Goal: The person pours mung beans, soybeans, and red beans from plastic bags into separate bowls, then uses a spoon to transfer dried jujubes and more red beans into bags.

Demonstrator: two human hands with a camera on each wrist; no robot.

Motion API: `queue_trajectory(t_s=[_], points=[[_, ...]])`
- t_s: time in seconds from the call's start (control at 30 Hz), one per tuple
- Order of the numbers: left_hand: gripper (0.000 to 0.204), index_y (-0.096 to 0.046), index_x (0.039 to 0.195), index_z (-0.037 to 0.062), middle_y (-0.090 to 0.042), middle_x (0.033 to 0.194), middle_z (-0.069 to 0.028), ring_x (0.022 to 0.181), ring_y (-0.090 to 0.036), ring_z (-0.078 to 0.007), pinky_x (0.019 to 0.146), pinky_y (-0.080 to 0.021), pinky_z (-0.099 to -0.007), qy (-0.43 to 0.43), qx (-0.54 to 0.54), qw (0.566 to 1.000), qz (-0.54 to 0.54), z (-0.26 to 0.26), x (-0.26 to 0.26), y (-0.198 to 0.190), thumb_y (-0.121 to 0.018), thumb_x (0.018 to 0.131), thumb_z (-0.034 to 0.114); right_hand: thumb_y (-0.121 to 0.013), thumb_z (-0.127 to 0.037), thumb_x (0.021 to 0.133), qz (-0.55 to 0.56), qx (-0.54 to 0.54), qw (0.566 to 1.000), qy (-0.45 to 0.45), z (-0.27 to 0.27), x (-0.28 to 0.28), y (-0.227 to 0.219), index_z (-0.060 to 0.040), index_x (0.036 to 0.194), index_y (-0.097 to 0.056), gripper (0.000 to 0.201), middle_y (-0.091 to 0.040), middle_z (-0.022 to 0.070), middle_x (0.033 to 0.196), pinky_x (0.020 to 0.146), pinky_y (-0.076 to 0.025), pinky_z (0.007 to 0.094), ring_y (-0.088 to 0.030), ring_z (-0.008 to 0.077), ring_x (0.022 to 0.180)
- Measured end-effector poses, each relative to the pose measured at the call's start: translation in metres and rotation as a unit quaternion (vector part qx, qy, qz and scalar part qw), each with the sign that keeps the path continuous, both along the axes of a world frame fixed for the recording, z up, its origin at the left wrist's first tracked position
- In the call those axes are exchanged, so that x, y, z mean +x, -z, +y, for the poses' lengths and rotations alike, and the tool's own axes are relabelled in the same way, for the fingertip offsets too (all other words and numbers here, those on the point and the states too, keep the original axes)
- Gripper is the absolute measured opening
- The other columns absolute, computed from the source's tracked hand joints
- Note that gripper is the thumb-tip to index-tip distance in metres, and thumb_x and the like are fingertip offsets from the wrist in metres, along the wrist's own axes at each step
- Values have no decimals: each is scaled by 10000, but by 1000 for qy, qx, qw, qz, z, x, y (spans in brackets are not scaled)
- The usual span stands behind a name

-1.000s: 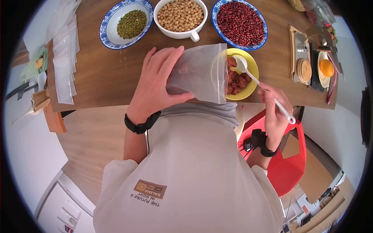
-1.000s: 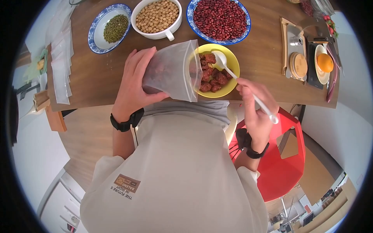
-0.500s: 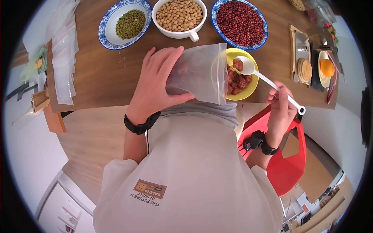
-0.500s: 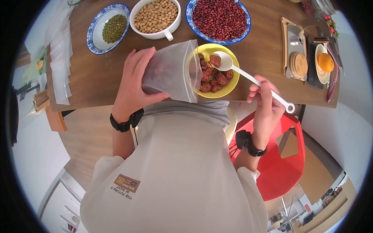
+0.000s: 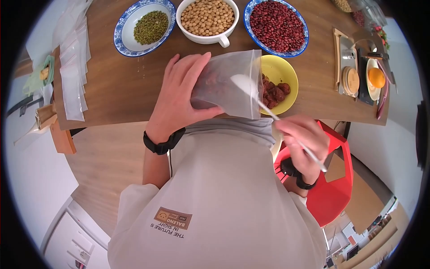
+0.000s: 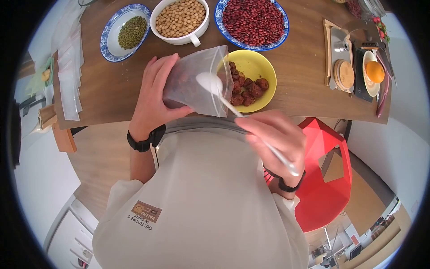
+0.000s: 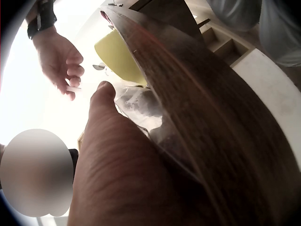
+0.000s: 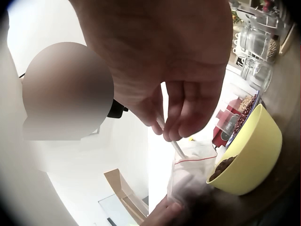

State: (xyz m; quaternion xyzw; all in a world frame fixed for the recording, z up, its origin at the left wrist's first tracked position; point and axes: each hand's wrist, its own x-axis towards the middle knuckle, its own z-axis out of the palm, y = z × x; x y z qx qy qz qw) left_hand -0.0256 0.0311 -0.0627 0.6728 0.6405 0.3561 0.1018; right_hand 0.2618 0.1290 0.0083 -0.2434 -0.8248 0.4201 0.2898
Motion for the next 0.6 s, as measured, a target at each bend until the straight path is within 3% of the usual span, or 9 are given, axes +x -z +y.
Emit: queue_trajectory(t_s=[0.07, 0.13, 0.17, 0.23, 0.4, 0.6], points=[[1017, -452, 1505, 78, -548, 1369, -129, 1261, -522, -341, 1156, -326, -613, -1, -3, 1000, -3, 0, 0, 0, -918, 646, 361, -670, -87, 969, 18, 13, 1000, 19, 2, 12, 3, 36, 1044, -745, 162, -720, 136, 872, 641, -525, 298, -668, 172, 699], [1017, -453, 1504, 79, -546, 1371, -130, 1264, -520, -342, 1158, -323, -614, 0, -1, 1000, -4, 0, 0, 0, -919, 644, 354, -642, -65, 983, 66, -40, 987, 138, 4, 26, 4, 29, 1059, -747, 160, -728, 132, 886, 665, -526, 283, -675, 169, 713], [1017, -453, 1504, 79, -546, 1371, -130, 1264, -520, -342, 1158, -323, -614, 0, 0, 1000, -4, -1, 0, 1, -919, 644, 354, -642, -65, 983, 65, -39, 987, 138, 6, 28, 4, 29, 1059, -747, 160, -728, 132, 886, 665, -526, 283, -675, 169, 713], [1071, -426, 1506, 49, -539, 1445, -160, 1332, -493, -362, 1189, -300, -606, 4, -22, 1000, 5, -2, -1, 2, -932, 601, 317, -625, -86, 1006, -48, -29, 974, 220, 11, 27, 3, 26, 1080, -747, 181, -735, 124, 903, 674, -528, 275, -680, 158, 742], [1048, -437, 1507, 66, -543, 1406, -147, 1298, -506, -353, 1177, -308, -609, 2, -8, 1000, 1, -1, 0, 2, -927, 620, 332, -628, -128, 1026, -42, -130, 965, 225, 16, 23, 20, 12, 1113, -748, 204, -737, 116, 910, 677, -534, 275, -673, 141, 778], [1022, -452, 1506, 82, -546, 1370, -132, 1264, -519, -341, 1166, -315, -614, 0, -4, 1000, -1, -1, 1, 1, -920, 641, 358, -605, -131, 1043, 62, -219, 946, 229, 14, 26, 29, 56, 1136, -723, 240, -723, 104, 889, 693, -533, 287, -642, 145, 772]])
